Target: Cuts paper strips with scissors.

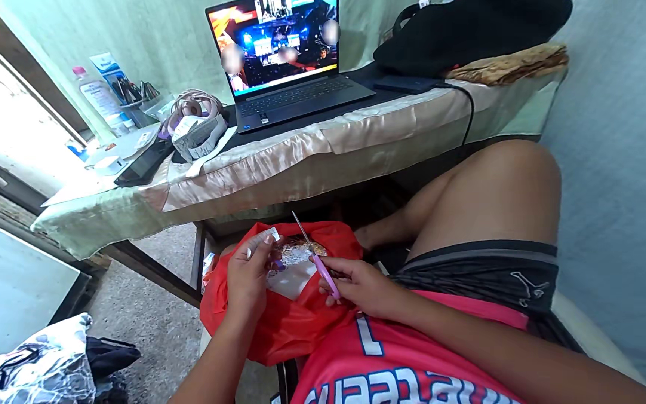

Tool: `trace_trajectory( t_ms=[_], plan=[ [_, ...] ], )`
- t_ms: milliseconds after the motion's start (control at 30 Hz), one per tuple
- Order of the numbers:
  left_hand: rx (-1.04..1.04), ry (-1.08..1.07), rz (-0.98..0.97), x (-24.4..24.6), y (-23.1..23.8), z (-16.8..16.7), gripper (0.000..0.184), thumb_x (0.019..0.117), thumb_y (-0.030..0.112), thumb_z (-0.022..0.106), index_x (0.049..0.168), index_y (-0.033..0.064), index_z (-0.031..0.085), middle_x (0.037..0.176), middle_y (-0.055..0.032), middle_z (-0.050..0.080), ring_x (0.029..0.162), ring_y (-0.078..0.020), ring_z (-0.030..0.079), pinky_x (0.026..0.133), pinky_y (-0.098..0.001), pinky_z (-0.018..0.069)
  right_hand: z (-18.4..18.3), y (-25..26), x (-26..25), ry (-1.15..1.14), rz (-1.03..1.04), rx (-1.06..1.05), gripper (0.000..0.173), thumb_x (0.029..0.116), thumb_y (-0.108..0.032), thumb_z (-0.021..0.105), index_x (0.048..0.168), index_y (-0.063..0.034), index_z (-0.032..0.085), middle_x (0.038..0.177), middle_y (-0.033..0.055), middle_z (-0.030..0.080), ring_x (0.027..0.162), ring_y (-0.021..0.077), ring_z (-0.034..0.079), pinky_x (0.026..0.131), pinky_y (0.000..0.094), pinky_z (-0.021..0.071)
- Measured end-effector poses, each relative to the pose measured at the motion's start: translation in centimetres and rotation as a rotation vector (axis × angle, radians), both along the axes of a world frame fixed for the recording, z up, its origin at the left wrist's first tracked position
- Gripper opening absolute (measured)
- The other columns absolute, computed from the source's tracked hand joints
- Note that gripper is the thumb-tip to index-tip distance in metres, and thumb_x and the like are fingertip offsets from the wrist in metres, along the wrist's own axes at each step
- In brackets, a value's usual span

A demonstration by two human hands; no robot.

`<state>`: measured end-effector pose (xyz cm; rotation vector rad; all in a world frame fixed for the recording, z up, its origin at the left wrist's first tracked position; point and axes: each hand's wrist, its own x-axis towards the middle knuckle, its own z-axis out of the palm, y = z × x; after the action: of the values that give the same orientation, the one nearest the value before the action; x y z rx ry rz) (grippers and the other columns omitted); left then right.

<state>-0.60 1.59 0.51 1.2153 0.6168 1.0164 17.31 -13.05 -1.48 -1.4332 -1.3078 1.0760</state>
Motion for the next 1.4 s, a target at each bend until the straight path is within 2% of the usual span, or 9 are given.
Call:
trace_trajectory(
  t_ms=[100, 300, 633, 967, 1100, 1133, 1200, 1300, 1400],
  plan=[
    [-0.021, -0.003, -0.033, -0.08, -0.13, 0.23, 0.023, 0.1038, 0.012, 0.057, 0.115, -0.0059, 0.068, 0.101, -0.0192, 0.073, 0.080, -0.0214, 0.070, 0.069, -0.0339, 0.0597, 0.02, -0.05, -0.03, 0.056, -0.018, 0.024, 0.046, 0.1014, -0.016, 0.065, 0.146, -0.0106, 0.056, 0.103, 0.0027, 0.074, 0.080, 0.0133, 0.073, 0.072, 0.0291, 0.0638],
    [-0.145, -0.046, -0.078, 0.14, -0.41, 0.58, 0.028, 0.1078, 0.011, 0.048, 0.122, -0.0073, 0.063, 0.114, -0.0223, 0.072, 0.097, -0.0298, 0.074, 0.085, -0.0442, 0.0618, -0.48, -0.03, 0.22, 0.002, -0.041, 0.075, 0.043, 0.0993, -0.018, 0.068, 0.140, -0.0102, 0.061, 0.101, 0.0011, 0.075, 0.085, 0.0092, 0.071, 0.081, 0.0268, 0.0611],
    [-0.193, -0.050, -0.064, 0.27, -0.45, 0.74, 0.029, 0.1094, 0.012, 0.045, 0.122, -0.0090, 0.060, 0.113, -0.0241, 0.072, 0.097, -0.0314, 0.075, 0.088, -0.0434, 0.0619, -0.53, -0.10, 0.16, 0.016, -0.008, 0.055, 0.041, 0.0988, -0.023, 0.070, 0.136, -0.0097, 0.063, 0.101, 0.0022, 0.074, 0.083, 0.0102, 0.072, 0.078, 0.0267, 0.0620],
    [-0.205, -0.065, -0.079, 0.24, -0.39, 0.72, 0.029, 0.1089, 0.012, 0.047, 0.123, -0.0093, 0.060, 0.114, -0.0247, 0.072, 0.099, -0.0321, 0.074, 0.090, -0.0439, 0.0612, -0.41, -0.13, 0.08, 0.048, 0.038, 0.059, 0.044, 0.0987, -0.021, 0.070, 0.140, -0.0086, 0.059, 0.110, 0.0024, 0.074, 0.095, 0.0097, 0.072, 0.087, 0.0259, 0.0600],
    [-0.209, -0.062, -0.060, 0.24, -0.30, 0.74, 0.028, 0.1088, 0.011, 0.047, 0.122, -0.0092, 0.060, 0.113, -0.0242, 0.072, 0.098, -0.0320, 0.074, 0.090, -0.0437, 0.0616, -0.50, -0.07, 0.09, 0.030, 0.020, 0.038, 0.039, 0.0999, -0.019, 0.068, 0.137, -0.0097, 0.062, 0.100, 0.0016, 0.074, 0.082, 0.0091, 0.071, 0.074, 0.0245, 0.0602],
    [-0.211, -0.063, -0.059, 0.24, -0.28, 0.75, 0.027, 0.1088, 0.011, 0.047, 0.122, -0.0094, 0.060, 0.113, -0.0243, 0.072, 0.098, -0.0320, 0.074, 0.090, -0.0438, 0.0616, -0.51, -0.09, 0.06, 0.016, 0.017, 0.047, 0.040, 0.0992, -0.020, 0.069, 0.137, -0.0101, 0.062, 0.102, 0.0015, 0.073, 0.082, 0.0079, 0.070, 0.074, 0.0234, 0.0593],
    [-0.211, -0.063, -0.063, 0.24, -0.29, 0.78, 0.027, 0.1089, 0.011, 0.047, 0.122, -0.0091, 0.060, 0.113, -0.0243, 0.072, 0.097, -0.0318, 0.074, 0.090, -0.0436, 0.0615, -0.48, -0.13, 0.17, 0.006, 0.034, 0.067, 0.042, 0.0992, -0.022, 0.069, 0.138, -0.0094, 0.060, 0.110, 0.0023, 0.072, 0.092, 0.0082, 0.070, 0.084, 0.0244, 0.0597],
    [-0.209, -0.053, -0.070, 0.26, -0.30, 0.78, 0.028, 0.1087, 0.011, 0.048, 0.122, -0.0088, 0.061, 0.112, -0.0237, 0.072, 0.098, -0.0316, 0.074, 0.090, -0.0433, 0.0614, -0.48, -0.20, 0.12, 0.026, 0.014, 0.072, 0.034, 0.1008, -0.021, 0.066, 0.133, -0.0103, 0.064, 0.097, 0.0023, 0.073, 0.079, 0.0109, 0.071, 0.072, 0.0268, 0.0616],
    [-0.217, -0.046, -0.070, 0.30, -0.37, 0.79, 0.028, 0.1087, 0.011, 0.047, 0.121, -0.0092, 0.061, 0.113, -0.0241, 0.072, 0.098, -0.0319, 0.074, 0.090, -0.0433, 0.0613, -0.44, -0.23, 0.05, 0.026, -0.008, 0.075, 0.034, 0.1005, -0.022, 0.067, 0.132, -0.0110, 0.063, 0.098, 0.0020, 0.072, 0.079, 0.0099, 0.070, 0.071, 0.0251, 0.0601]
  ],
)
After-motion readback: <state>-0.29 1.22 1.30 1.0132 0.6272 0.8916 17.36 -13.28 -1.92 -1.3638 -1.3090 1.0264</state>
